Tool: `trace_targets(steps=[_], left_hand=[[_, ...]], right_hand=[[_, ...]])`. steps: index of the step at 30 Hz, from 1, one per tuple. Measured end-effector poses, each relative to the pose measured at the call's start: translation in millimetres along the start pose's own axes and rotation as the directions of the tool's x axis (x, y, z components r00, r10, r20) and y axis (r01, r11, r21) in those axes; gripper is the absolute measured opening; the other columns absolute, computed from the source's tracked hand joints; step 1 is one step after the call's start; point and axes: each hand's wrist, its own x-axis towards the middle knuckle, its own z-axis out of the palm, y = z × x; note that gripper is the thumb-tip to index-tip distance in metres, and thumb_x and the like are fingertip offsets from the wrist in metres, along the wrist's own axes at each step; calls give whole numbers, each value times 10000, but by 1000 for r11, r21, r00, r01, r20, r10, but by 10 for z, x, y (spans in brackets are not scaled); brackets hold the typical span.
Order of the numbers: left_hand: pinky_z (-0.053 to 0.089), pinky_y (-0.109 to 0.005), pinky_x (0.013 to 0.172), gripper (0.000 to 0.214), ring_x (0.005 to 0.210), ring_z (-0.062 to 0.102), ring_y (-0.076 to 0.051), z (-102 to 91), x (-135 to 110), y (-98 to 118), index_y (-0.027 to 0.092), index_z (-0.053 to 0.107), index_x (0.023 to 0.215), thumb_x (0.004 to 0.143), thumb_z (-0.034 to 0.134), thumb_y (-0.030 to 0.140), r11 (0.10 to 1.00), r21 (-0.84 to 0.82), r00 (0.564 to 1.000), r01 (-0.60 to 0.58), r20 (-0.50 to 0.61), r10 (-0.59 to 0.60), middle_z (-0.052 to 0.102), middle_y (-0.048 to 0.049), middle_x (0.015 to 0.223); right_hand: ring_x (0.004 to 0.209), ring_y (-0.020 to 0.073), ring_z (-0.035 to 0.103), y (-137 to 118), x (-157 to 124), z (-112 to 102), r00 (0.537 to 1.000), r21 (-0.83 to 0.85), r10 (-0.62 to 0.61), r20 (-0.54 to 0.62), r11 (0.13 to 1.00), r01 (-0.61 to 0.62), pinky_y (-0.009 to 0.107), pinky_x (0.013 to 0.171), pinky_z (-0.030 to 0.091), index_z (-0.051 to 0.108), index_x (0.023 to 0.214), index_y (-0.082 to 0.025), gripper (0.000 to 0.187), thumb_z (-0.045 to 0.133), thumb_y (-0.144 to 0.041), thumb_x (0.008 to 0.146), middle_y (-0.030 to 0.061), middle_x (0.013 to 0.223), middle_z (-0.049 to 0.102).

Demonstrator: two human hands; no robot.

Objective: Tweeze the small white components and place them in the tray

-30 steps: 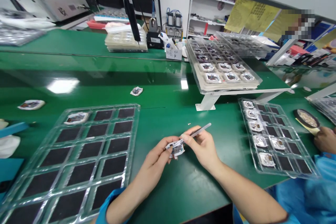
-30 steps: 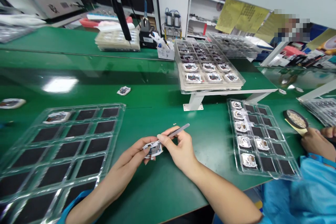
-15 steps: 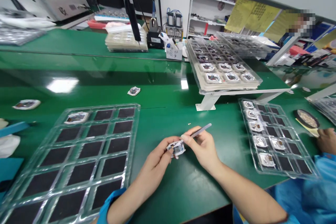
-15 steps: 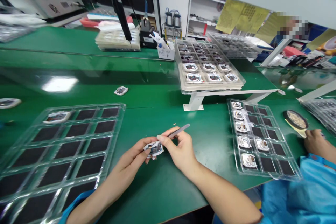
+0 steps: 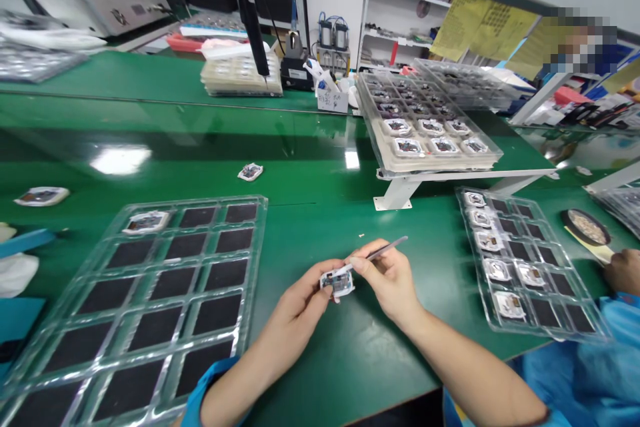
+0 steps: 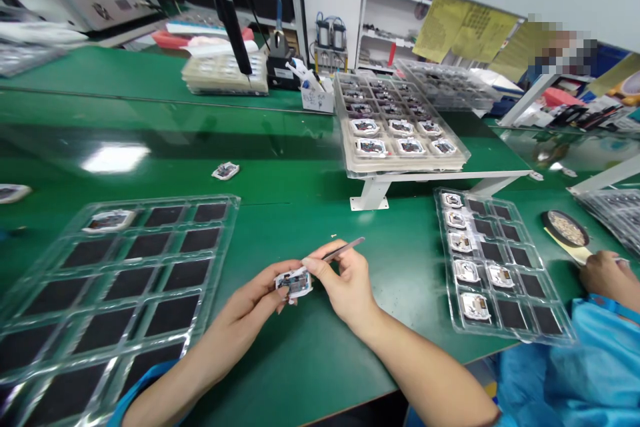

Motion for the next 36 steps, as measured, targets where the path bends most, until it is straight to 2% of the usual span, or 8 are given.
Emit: trace_targets(steps=[19, 24, 29, 36], left_hand=[[474, -288, 702, 294, 733, 607, -206, -51, 3, 47, 225, 672, 1105, 851, 561, 322, 996, 86, 998, -12, 66, 6, 703, -28, 842], [478, -293, 746, 324, 784, 623, -218, -52, -3, 41, 217, 653, 1151, 879, 511, 323, 986, 161, 996, -42, 85, 28, 714, -43, 892], [479, -300, 776, 332, 853, 633, -234, -52, -5, 36, 207, 630, 1165, 899, 477, 334, 981, 189, 994, -41, 106, 21, 712, -56, 928], [488, -302, 722, 346, 760, 614, -218, -80, 4, 35, 185, 624, 1151, 898, 454, 348, 979, 199, 993, -46, 120, 23, 700, -53, 865]], right_hand=[[673, 173, 663, 17, 2, -8, 999, 34, 39, 27, 999, -40, 307, 665, 535, 654, 759, -206, 250, 770, -426, 752, 17, 712, 711], [665, 167, 659, 27, 2, -7, 998, 57, 52, 33, 997, -54, 299, 657, 528, 651, 754, -211, 239, 765, -421, 758, 4, 692, 698], [688, 178, 663, 21, -10, -4, 1000, 14, 19, 22, 1000, -19, 311, 674, 526, 668, 758, -209, 220, 769, -404, 759, 18, 719, 713], [691, 174, 668, 14, -21, -13, 999, -1, -7, 42, 1000, 7, 301, 671, 520, 676, 767, -209, 147, 762, -328, 771, 15, 721, 724]])
